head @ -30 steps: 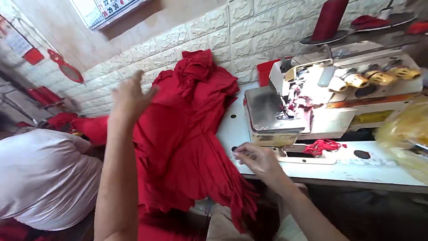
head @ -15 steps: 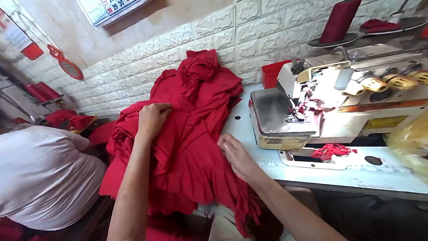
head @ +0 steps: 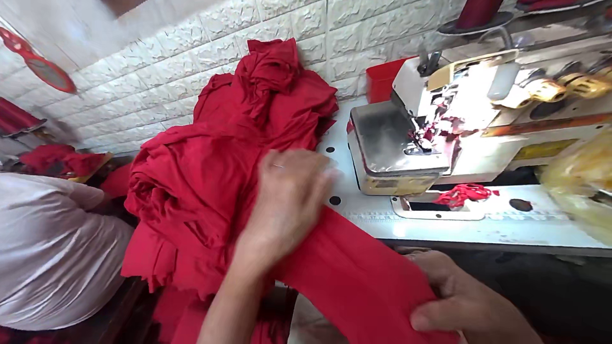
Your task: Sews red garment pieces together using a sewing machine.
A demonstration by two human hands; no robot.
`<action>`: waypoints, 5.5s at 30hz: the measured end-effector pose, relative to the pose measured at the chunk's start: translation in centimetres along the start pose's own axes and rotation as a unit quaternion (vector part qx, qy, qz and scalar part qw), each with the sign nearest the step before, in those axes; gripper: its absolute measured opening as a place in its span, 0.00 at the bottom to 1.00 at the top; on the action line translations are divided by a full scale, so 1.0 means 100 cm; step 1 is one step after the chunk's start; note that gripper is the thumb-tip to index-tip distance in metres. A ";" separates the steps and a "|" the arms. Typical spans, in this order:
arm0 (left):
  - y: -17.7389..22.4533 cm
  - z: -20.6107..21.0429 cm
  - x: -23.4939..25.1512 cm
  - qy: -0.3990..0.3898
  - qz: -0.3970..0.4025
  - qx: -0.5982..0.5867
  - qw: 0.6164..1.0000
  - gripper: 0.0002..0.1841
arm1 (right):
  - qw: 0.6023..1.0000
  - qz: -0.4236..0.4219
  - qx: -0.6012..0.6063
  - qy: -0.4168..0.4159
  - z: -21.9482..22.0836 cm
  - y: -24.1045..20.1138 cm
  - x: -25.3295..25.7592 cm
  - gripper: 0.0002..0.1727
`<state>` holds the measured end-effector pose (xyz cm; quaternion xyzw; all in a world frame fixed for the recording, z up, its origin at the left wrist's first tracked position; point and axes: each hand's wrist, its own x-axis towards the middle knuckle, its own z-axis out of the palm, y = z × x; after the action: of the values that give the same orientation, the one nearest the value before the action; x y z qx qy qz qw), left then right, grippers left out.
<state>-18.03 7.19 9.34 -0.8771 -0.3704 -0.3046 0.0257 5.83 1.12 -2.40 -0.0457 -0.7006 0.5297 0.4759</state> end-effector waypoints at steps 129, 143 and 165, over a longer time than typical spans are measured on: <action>-0.007 0.093 -0.058 0.124 0.001 -0.100 0.987 0.13 | 0.357 0.423 -0.635 0.540 -0.227 -0.093 -0.127 0.11; 0.006 0.092 -0.054 0.106 -0.021 -0.149 0.983 0.16 | 0.560 0.036 -0.410 0.719 -0.231 -0.133 -0.106 0.10; 0.053 0.145 -0.044 0.030 -0.258 -0.691 0.675 0.09 | 0.849 0.022 -0.400 0.343 -0.018 0.014 -0.038 0.13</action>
<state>-9.43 4.49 -3.91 -0.5048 -0.2656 -0.4941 -0.6561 8.56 0.77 -5.85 -0.4264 -0.6427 0.1641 0.6149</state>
